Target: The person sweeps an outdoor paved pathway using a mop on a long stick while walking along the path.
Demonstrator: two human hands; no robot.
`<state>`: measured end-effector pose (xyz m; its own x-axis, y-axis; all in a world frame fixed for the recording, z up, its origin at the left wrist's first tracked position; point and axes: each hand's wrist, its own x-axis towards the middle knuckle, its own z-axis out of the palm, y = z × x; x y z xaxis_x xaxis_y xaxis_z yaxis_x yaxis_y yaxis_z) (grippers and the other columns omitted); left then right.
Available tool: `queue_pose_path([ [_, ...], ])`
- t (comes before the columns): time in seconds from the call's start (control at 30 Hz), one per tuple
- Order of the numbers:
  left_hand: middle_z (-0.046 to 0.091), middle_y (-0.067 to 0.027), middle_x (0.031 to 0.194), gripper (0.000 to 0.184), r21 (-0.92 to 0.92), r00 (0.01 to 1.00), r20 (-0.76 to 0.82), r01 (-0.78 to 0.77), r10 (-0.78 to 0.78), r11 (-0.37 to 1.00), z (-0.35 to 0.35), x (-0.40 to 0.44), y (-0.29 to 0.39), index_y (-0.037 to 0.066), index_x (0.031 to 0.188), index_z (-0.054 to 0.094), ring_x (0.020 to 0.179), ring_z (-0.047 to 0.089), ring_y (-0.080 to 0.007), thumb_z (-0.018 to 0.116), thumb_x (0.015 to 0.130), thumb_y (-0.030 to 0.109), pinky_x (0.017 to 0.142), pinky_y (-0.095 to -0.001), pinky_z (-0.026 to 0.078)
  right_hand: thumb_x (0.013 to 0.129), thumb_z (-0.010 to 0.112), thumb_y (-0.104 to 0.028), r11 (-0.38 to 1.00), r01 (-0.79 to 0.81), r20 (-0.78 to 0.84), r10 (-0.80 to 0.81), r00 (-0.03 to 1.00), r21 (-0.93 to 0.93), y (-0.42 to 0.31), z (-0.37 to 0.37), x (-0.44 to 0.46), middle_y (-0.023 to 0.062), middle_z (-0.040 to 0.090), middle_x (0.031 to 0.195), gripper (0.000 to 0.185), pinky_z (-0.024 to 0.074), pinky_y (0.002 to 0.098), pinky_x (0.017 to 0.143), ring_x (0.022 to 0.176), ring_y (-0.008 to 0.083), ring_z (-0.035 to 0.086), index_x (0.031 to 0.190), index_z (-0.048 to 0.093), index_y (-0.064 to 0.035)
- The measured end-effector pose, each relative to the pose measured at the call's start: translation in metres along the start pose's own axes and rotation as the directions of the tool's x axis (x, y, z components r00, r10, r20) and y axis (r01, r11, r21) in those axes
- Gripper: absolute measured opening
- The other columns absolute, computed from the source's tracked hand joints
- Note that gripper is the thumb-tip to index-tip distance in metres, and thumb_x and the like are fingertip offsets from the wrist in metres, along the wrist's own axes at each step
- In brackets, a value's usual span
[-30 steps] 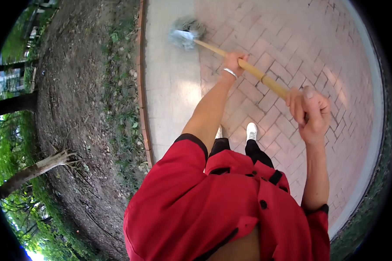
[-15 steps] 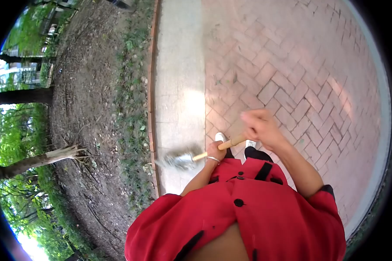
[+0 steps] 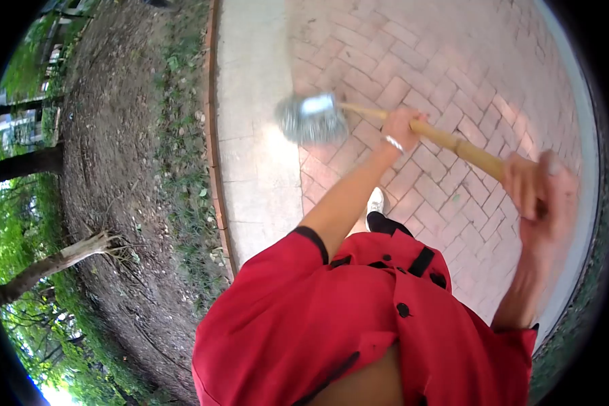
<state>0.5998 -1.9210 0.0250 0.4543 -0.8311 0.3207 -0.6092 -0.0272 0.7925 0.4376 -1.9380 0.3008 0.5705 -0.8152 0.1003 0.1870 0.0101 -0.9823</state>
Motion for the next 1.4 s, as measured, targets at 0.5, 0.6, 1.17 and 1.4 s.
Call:
queue_pose_path([
  [0.5,0.057,-0.0152,0.061,0.026,0.313,0.911,-0.225,0.403,-0.345,0.86,-0.166,-0.082,-0.06,0.006,0.06,0.059,0.059,0.055,-0.0352,0.058,0.078,0.025,0.055,-0.0442,0.043,0.089,0.043,-0.023,0.916,-0.298,0.371,0.186,0.91,0.27,0.078,0.085,0.039,-0.0004,0.032,0.038,0.043,0.0319,0.0293,0.046,0.038,0.0128,0.032,0.049,0.033,-0.0101],
  [0.6,0.058,-0.0167,0.064,0.03,0.292,0.718,-0.233,0.695,-0.655,0.658,-0.183,-0.147,-0.099,0.005,0.06,0.058,0.063,0.057,-0.0364,0.058,0.078,0.029,0.058,-0.0445,0.044,0.088,0.047,-0.02,0.837,-0.535,0.472,0.428,0.77,0.113,0.134,0.132,0.051,-0.0008,0.036,0.042,0.039,0.0317,0.0257,0.044,0.039,0.01,0.036,0.052,0.04,-0.0081],
  [1.17,0.058,-0.0133,0.065,0.009,0.125,0.973,-0.186,0.158,-0.134,0.979,-0.21,0.142,-0.284,0.011,0.068,0.063,0.07,0.055,-0.0336,0.062,0.07,0.019,0.07,-0.0449,0.042,0.091,0.04,-0.023,0.97,-0.218,0.139,0.202,0.969,0.111,0.121,0.274,0.264,-0.0025,0.028,0.038,0.044,0.031,0.0279,0.049,0.037,0.0096,0.026,0.049,0.03,-0.012],
  [1.4,0.056,-0.0136,0.059,0.017,0.11,0.997,-0.081,0.014,-0.005,0.994,-0.275,0.284,-0.304,0.007,0.059,0.059,0.062,0.053,-0.0352,0.059,0.074,0.015,0.062,-0.043,0.041,0.091,0.039,-0.022,0.995,0.098,0.167,-0.097,0.981,0.002,0.133,0.32,0.307,-0.0029,0.03,0.038,0.04,0.0311,0.0293,0.053,0.038,0.0105,0.026,0.053,0.03,-0.0146],
])
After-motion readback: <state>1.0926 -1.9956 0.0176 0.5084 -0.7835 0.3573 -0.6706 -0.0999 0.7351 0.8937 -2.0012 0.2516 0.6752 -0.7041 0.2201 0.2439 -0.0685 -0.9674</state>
